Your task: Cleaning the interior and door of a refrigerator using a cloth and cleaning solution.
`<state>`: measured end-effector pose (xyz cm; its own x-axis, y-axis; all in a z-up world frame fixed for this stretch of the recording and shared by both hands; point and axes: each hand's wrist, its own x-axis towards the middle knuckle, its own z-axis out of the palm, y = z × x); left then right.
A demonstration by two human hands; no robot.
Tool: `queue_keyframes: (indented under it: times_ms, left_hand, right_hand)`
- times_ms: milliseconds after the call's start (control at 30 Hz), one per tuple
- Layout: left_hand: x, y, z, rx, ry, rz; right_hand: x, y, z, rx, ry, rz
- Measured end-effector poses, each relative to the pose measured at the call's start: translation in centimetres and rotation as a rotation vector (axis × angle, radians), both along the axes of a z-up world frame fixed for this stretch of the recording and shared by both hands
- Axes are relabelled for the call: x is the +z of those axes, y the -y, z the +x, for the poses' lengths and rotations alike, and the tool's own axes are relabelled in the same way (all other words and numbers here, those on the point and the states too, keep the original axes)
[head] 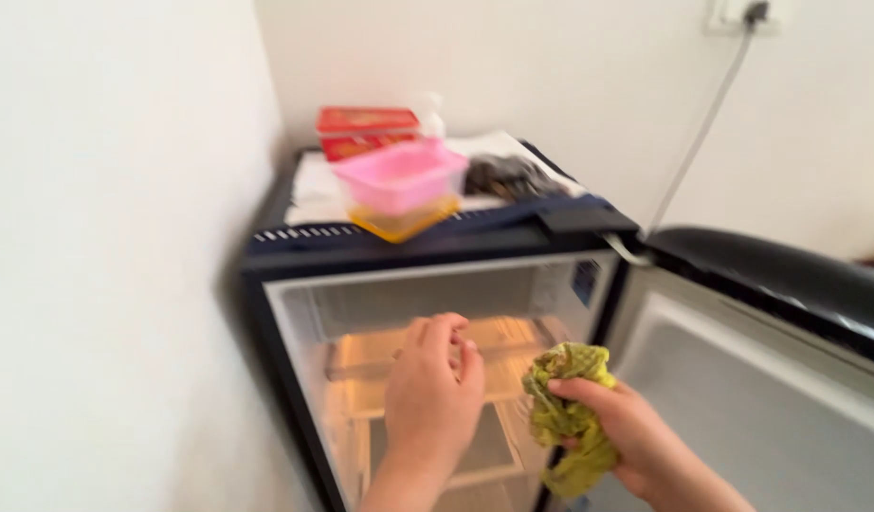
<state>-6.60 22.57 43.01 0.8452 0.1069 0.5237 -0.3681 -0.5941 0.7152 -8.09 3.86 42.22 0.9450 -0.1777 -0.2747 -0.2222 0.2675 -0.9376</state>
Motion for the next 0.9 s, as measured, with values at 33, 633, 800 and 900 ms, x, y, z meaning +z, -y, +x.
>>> queue_keyframes:
  times_ms: [33,633,800,900]
  left_hand:
    - [0.7,-1.4,1.0,0.056,0.122,-0.034]
    - [6.6,-10.7,17.7,0.1,0.214,0.296]
    - [7.9,-10.5,18.1,0.045,0.247,0.375]
    - [8.3,-10.5,18.6,0.035,0.227,0.396]
  right_hand:
    - [1.6,-0.7,0.9,-0.022,-0.053,-0.103]
    - [19.2,-8.0,17.5,0.047,0.4,-0.582]
    - [22.4,-9.0,23.0,0.227,0.654,-0.555]
    - [24.7,-10.6,26.2,0.334,0.745,-0.566]
